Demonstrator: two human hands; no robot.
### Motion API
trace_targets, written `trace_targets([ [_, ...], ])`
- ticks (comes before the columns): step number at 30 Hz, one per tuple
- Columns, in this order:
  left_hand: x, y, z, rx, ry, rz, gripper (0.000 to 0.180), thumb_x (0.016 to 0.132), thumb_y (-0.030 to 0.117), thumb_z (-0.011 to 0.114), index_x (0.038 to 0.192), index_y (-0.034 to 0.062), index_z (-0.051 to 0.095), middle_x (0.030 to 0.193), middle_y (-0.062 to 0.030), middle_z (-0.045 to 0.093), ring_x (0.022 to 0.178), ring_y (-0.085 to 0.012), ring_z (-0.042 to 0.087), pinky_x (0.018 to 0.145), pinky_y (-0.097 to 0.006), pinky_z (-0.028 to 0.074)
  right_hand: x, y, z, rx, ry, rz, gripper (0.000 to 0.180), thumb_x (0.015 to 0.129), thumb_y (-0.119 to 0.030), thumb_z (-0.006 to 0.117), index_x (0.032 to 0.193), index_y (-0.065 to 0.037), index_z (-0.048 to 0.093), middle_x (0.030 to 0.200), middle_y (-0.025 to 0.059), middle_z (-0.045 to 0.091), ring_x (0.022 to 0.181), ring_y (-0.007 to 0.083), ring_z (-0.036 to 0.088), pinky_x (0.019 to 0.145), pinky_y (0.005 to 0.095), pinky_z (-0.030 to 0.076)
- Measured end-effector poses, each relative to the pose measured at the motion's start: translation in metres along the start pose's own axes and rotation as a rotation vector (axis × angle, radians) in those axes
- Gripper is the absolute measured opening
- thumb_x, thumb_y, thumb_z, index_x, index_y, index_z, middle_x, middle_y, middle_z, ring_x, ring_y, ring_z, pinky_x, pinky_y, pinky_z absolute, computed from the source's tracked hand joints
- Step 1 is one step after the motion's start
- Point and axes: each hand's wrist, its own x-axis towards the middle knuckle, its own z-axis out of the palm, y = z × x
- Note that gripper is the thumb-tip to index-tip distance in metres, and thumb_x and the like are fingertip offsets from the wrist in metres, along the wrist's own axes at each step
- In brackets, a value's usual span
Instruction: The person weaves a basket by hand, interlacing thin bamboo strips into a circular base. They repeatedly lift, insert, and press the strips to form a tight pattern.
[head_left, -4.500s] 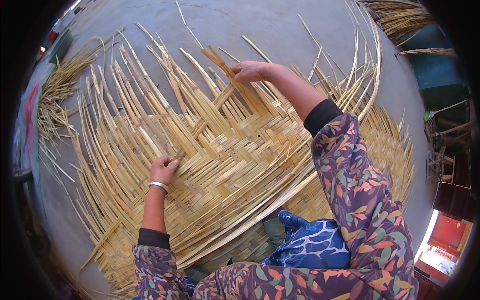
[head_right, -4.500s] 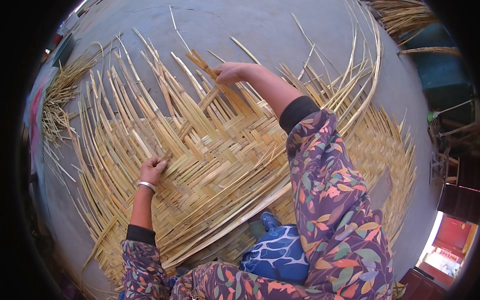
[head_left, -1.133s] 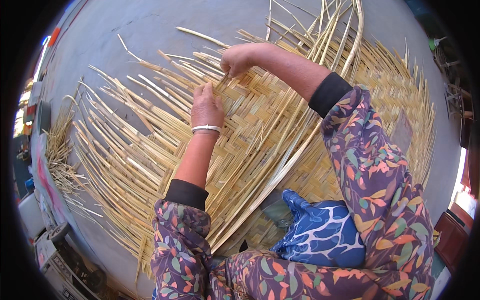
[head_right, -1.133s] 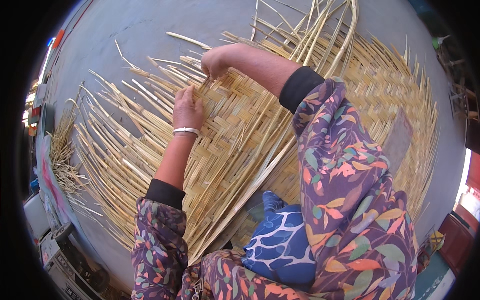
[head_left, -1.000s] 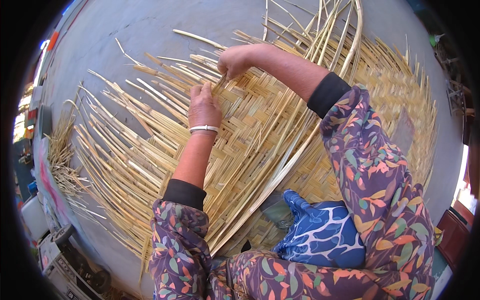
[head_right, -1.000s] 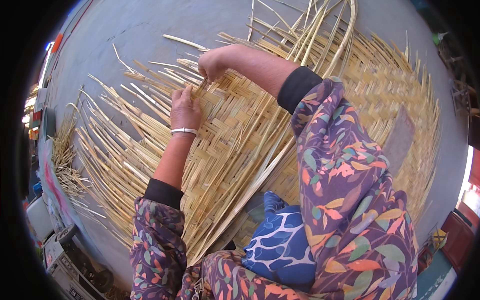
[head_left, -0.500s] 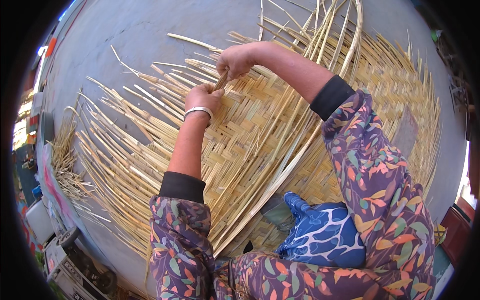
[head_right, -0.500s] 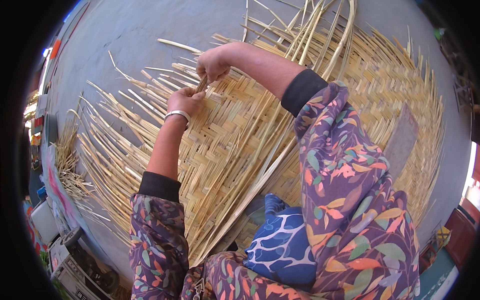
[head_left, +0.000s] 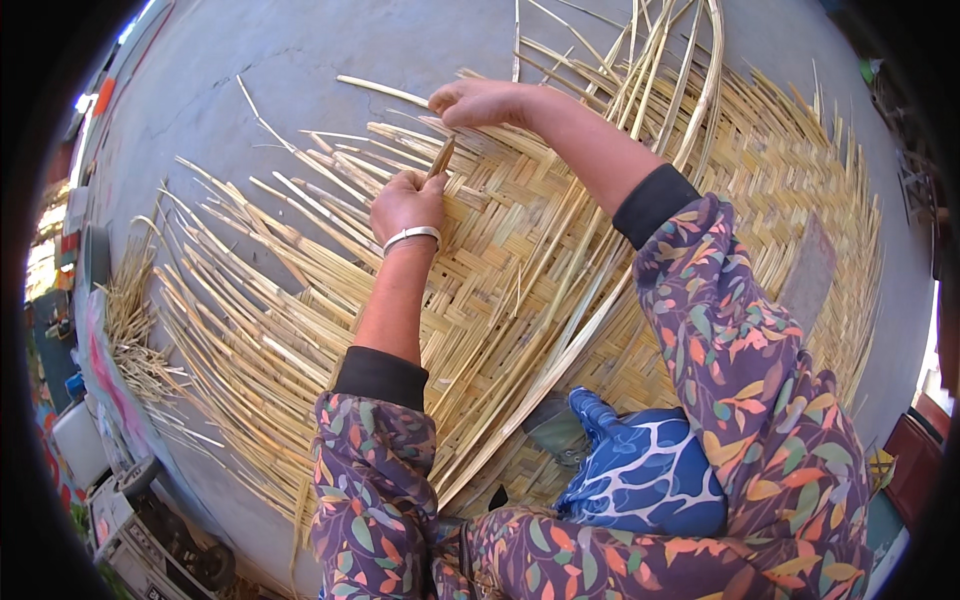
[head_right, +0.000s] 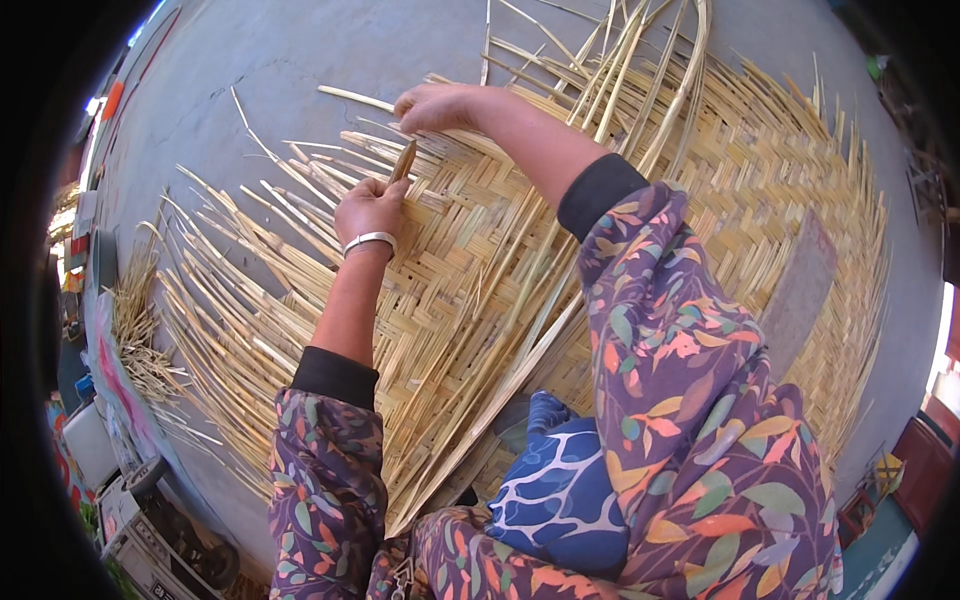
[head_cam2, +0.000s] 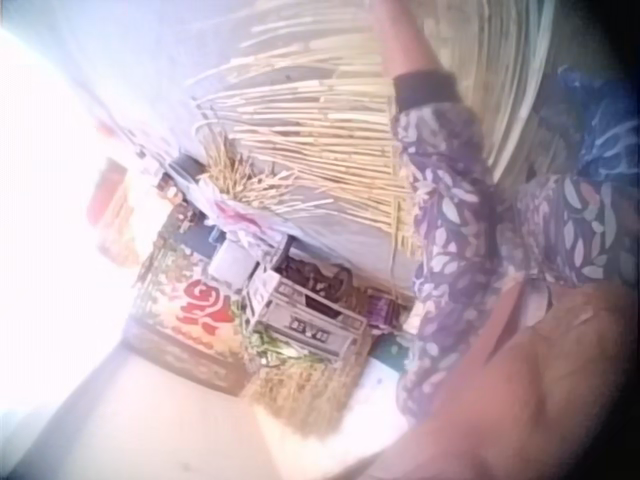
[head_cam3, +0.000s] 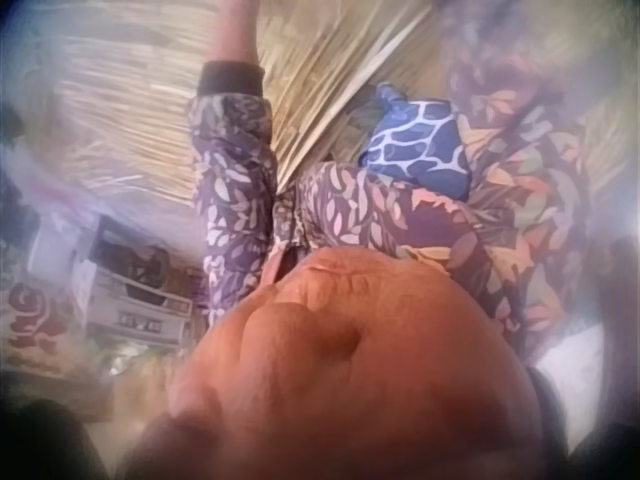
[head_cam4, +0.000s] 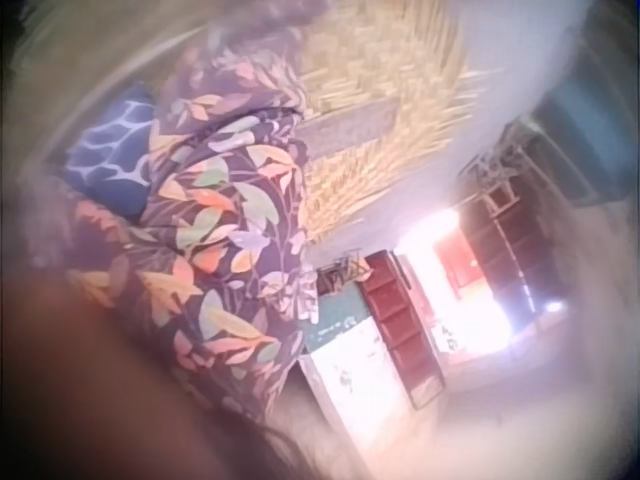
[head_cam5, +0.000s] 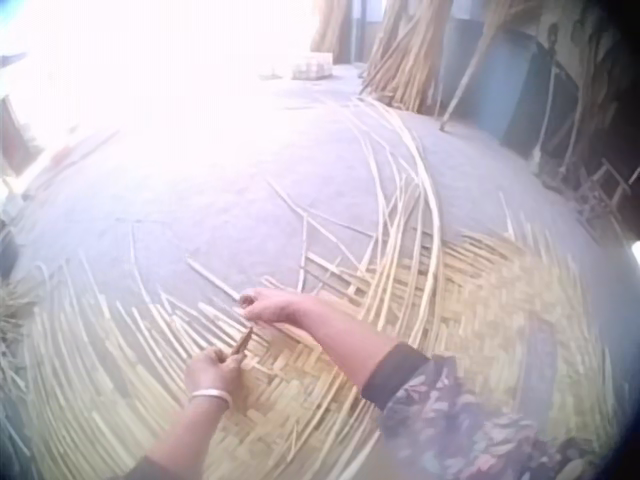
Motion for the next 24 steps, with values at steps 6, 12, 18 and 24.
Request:
trace_targets([
  [6,-0.003,0.006,0.0,-0.005,0.084,0.004,0.031,0.072,0.039,0.069,0.072,0.0078,0.066,0.074,-0.0143,0.066,0.071,-0.0301,0.063,0.07,-0.037,0.049,0.043,-0.011,0.012,0.087,0.047,0.146,0.049,0.08,-0.037,0.061,0.109,0.002,0.06,0.1,0.0109,0.06,0.086,0.0195,0.055,0.075,0.0301,0.044],
  [12,-0.003,0.004,-0.001,-0.064,0.09,-0.034,0.03,0.071,0.037,0.069,0.071,0.0071,0.066,0.074,-0.0146,0.066,0.071,-0.0304,0.063,0.07,-0.037,0.048,0.049,-0.031,0.018,0.053,-0.008,0.143,0.052,0.077,-0.041,0.064,0.11,0.0,0.061,0.106,0.0153,0.061,0.093,0.0241,0.057,0.078,0.0382,0.046],
  [18,-0.008,0.006,-0.006,-0.069,0.13,-0.024,0.03,0.071,0.036,0.069,0.07,0.0064,0.065,0.073,-0.0146,0.065,0.069,-0.0304,0.062,0.07,-0.037,0.048,0.049,-0.03,0.035,0.084,0.091,0.14,0.057,0.079,-0.047,0.063,0.112,-0.001,0.06,0.105,0.0123,0.059,0.089,0.0226,0.056,0.078,0.0364,0.044],
  [24,-0.006,0.004,-0.004,-0.1,0.196,-0.039,0.03,0.071,0.036,0.07,0.069,0.0062,0.067,0.069,-0.0124,0.065,0.066,-0.0264,0.061,0.069,-0.035,0.048,0.027,-0.042,0.018,0.414,-0.147,0.202,0.062,0.08,-0.055,0.061,0.119,-0.007,0.054,0.101,0.0134,0.059,0.089,0.0219,0.057,0.075,0.0376,0.048],
])
